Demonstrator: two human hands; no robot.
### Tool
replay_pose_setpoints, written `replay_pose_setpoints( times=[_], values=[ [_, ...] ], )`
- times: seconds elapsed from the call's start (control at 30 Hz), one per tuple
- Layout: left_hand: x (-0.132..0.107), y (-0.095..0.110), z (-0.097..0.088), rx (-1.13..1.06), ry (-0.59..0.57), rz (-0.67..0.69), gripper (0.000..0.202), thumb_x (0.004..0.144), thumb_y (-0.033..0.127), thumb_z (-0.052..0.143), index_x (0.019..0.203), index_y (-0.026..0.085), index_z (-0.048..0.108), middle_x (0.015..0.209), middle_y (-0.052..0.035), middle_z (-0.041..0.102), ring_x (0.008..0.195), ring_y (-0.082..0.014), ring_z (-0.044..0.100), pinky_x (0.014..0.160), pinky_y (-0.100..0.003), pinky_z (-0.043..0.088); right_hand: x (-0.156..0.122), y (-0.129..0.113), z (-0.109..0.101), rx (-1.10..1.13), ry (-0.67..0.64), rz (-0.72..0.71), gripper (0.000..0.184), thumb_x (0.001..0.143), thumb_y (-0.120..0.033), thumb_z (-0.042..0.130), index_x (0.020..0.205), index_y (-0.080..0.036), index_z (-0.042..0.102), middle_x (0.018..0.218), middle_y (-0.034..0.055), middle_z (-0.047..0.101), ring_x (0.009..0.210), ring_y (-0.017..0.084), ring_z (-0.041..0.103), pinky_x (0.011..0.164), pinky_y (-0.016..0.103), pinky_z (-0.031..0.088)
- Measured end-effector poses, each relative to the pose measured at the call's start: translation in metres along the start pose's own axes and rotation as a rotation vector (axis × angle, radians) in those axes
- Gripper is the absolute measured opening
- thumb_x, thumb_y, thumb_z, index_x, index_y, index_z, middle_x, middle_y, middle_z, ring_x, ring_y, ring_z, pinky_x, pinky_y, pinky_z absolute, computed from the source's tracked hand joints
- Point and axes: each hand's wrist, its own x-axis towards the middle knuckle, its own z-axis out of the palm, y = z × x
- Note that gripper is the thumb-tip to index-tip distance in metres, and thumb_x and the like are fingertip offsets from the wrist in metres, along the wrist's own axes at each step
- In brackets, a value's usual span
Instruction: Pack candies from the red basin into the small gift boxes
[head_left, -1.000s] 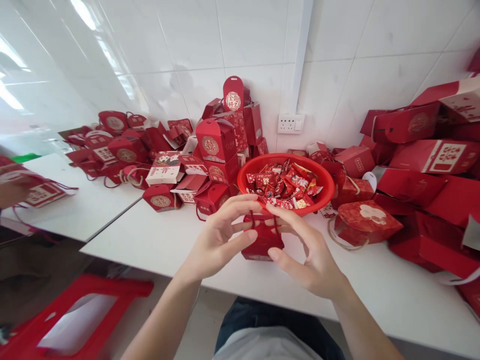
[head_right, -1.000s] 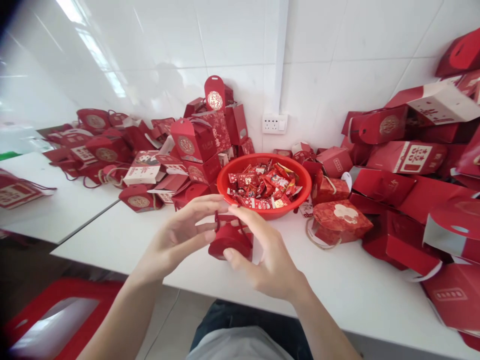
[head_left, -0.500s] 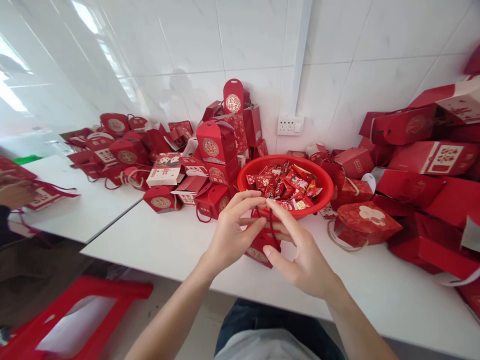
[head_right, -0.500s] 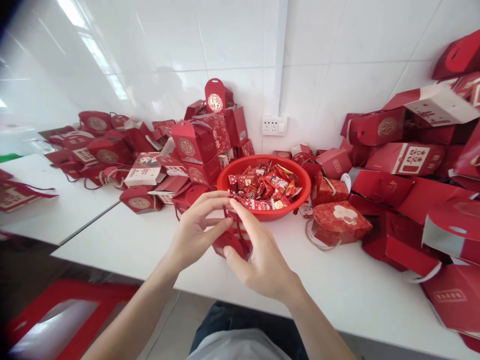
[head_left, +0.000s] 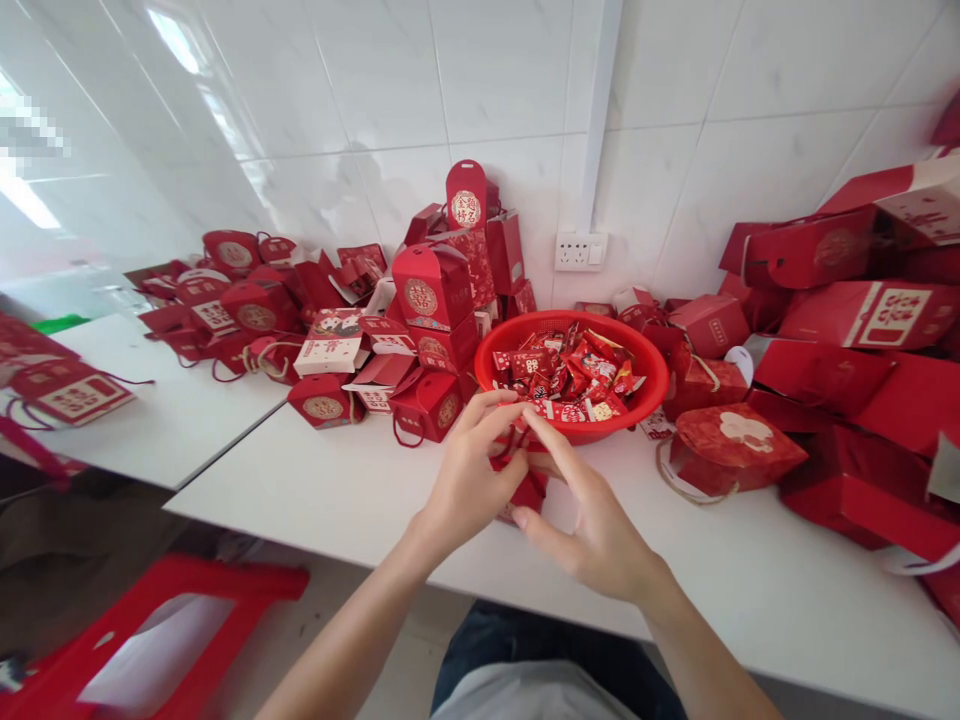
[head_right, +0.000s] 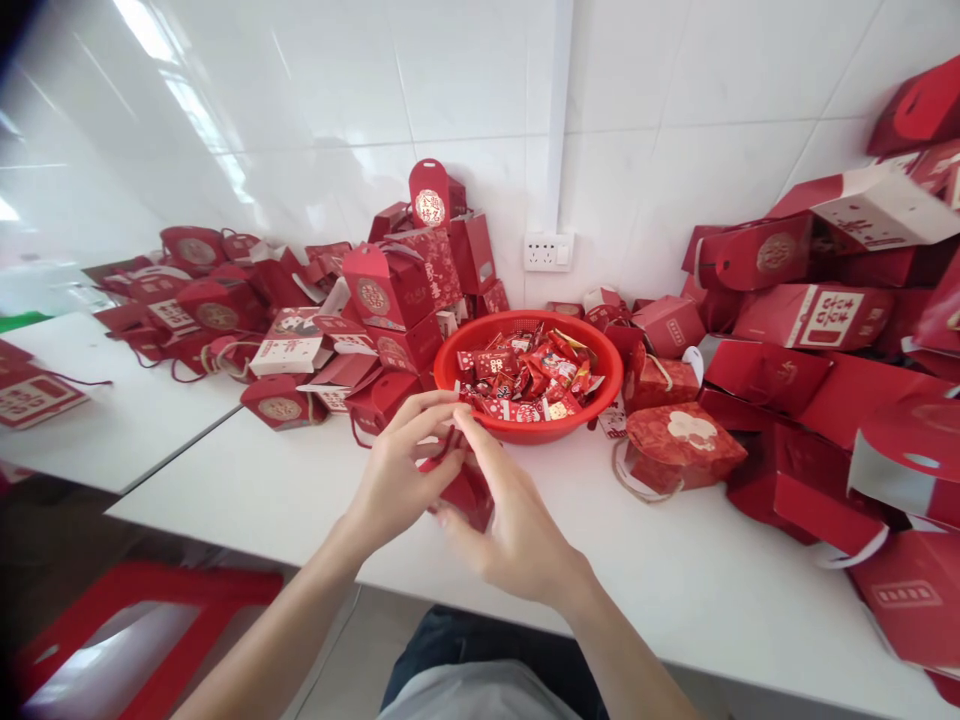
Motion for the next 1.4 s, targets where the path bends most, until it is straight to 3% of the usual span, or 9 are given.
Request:
replay_pose_setpoints(
  times=[0.17, 0.33, 0.47, 0.6, 0.73, 0.93, 1.1, 1.27, 1.4],
  values=[
    [0.005, 0.0, -0.003, -0.275, 0.071, -0.117, 0.036, 0.077, 0.011, 0.067, 0.111, 0.022, 0.073, 0.129, -0.0089, 0.056, 0.084, -0.011, 0.064, 0.076, -0.027, 0.061, -0.009, 0.018, -0.009, -0.163, 0.223, -0.053, 0.064, 0.089, -0.028, 0.07, 0.148, -0.028, 0.046, 0.145, 0.0098, 0.059, 0.133, 0.028, 0.058, 0.113, 0.049, 0.048],
    [0.01, 0.006, -0.005, -0.484, 0.08, -0.17, 0.033, 0.07, 0.01, 0.072, 0.102, 0.02, 0.076, 0.124, -0.009, 0.061, 0.088, -0.0134, 0.065, 0.075, -0.024, 0.058, -0.025, 0.04, -0.008, -0.289, 0.129, 0.01, 0.109, 0.074, -0.048, 0.085, 0.16, -0.031, 0.022, 0.166, 0.0134, 0.033, 0.151, 0.036, 0.034, 0.12, 0.06, 0.036],
    [0.013, 0.011, -0.006, -0.534, 0.055, -0.183, 0.03, 0.07, 0.01, 0.073, 0.098, 0.019, 0.076, 0.124, -0.0094, 0.064, 0.094, -0.0162, 0.067, 0.078, -0.025, 0.056, -0.034, 0.049, 0.004, -0.283, 0.137, 0.031, 0.112, 0.075, -0.047, 0.085, 0.161, -0.031, 0.016, 0.166, 0.0142, 0.03, 0.152, 0.036, 0.033, 0.12, 0.06, 0.036],
    [0.011, 0.011, -0.011, -0.392, -0.027, -0.145, 0.026, 0.076, 0.012, 0.069, 0.1, 0.02, 0.076, 0.123, -0.0108, 0.065, 0.108, -0.0217, 0.065, 0.08, -0.027, 0.057, -0.036, 0.052, 0.013, -0.279, 0.207, 0.012, 0.099, 0.081, -0.036, 0.079, 0.16, -0.03, 0.019, 0.161, 0.0138, 0.039, 0.147, 0.033, 0.042, 0.118, 0.055, 0.041],
    [0.01, 0.01, -0.024, -0.129, -0.233, -0.103, 0.034, 0.079, 0.007, 0.059, 0.105, 0.023, 0.075, 0.117, -0.0084, 0.066, 0.095, -0.0174, 0.066, 0.076, -0.026, 0.058, -0.039, 0.058, 0.02, -0.318, 0.22, -0.009, 0.092, 0.083, -0.026, 0.073, 0.159, -0.03, 0.021, 0.157, 0.0126, 0.044, 0.145, 0.032, 0.045, 0.116, 0.053, 0.044],
    [0.011, 0.019, -0.043, 0.165, -0.416, 0.009, 0.052, 0.075, -0.001, 0.055, 0.116, 0.025, 0.071, 0.122, -0.0067, 0.064, 0.097, -0.0169, 0.066, 0.083, -0.028, 0.059, -0.047, 0.07, 0.032, -0.333, 0.204, 0.039, 0.103, 0.082, -0.028, 0.073, 0.161, -0.033, 0.008, 0.165, 0.0144, 0.031, 0.151, 0.037, 0.035, 0.117, 0.061, 0.04],
    [0.012, 0.026, -0.039, 0.177, -0.392, 0.108, 0.049, 0.079, -0.002, 0.053, 0.116, 0.024, 0.071, 0.121, -0.009, 0.065, 0.108, -0.0209, 0.065, 0.094, -0.035, 0.059, -0.051, 0.074, 0.04, -0.266, 0.232, 0.129, 0.111, 0.082, -0.036, 0.077, 0.162, -0.032, 0.0, 0.168, 0.017, 0.022, 0.153, 0.039, 0.03, 0.115, 0.063, 0.04],
    [0.012, 0.025, -0.034, 0.134, -0.306, 0.168, 0.042, 0.083, 0.002, 0.054, 0.115, 0.024, 0.071, 0.125, -0.0112, 0.064, 0.117, -0.0242, 0.063, 0.092, -0.035, 0.059, -0.052, 0.072, 0.04, -0.213, 0.3, 0.128, 0.102, 0.084, -0.035, 0.074, 0.162, -0.029, 0.008, 0.165, 0.0162, 0.028, 0.15, 0.036, 0.037, 0.115, 0.059, 0.042],
    [0.009, 0.014, -0.037, 0.253, -0.256, 0.173, 0.049, 0.08, 0.0, 0.052, 0.118, 0.024, 0.07, 0.133, -0.0115, 0.059, 0.104, -0.0205, 0.067, 0.086, -0.033, 0.059, -0.054, 0.073, 0.041, -0.193, 0.289, 0.127, 0.102, 0.083, -0.031, 0.073, 0.162, -0.028, 0.009, 0.166, 0.0152, 0.026, 0.152, 0.035, 0.032, 0.118, 0.057, 0.039]
  ],
)
